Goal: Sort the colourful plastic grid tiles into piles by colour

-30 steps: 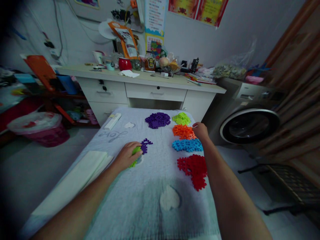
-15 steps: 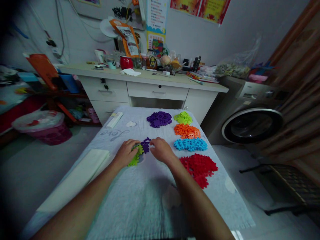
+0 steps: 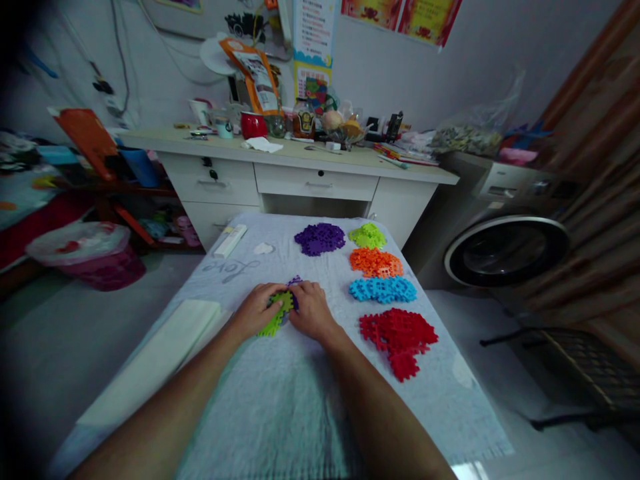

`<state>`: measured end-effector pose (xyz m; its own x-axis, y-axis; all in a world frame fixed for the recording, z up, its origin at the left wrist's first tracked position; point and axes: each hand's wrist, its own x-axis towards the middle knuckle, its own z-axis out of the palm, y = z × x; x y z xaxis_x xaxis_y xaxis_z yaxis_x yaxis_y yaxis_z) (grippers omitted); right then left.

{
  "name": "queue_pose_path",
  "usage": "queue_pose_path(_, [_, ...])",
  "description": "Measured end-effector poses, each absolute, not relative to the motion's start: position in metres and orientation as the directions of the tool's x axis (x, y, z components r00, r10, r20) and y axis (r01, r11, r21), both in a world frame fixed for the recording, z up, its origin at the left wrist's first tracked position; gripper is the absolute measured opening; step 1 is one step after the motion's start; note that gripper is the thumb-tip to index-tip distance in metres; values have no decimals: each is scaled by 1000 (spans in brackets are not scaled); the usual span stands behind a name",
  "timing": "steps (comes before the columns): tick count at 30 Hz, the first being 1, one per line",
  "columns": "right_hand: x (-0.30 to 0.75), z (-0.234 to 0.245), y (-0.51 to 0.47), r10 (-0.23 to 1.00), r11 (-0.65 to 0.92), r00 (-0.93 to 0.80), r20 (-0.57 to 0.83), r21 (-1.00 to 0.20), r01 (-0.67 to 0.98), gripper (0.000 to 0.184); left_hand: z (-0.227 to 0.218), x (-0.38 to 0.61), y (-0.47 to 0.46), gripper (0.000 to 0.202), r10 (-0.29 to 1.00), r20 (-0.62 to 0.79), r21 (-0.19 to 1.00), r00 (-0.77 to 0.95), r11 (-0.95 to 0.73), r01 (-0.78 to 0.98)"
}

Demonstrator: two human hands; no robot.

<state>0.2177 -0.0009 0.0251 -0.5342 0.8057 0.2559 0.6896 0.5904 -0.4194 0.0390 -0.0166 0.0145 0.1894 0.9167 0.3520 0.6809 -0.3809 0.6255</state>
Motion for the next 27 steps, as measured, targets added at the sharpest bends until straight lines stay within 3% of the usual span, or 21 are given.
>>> queue_pose_path(9, [226, 25, 0, 822, 569, -475, 315, -402, 717, 59, 12, 39, -16, 37, 923, 346, 647, 167, -364, 671])
queue_pose_path(27, [230, 12, 14, 860, 463, -253, 443, -469, 752, 50, 14, 39, -17, 36, 930, 310, 621, 198, -355, 699])
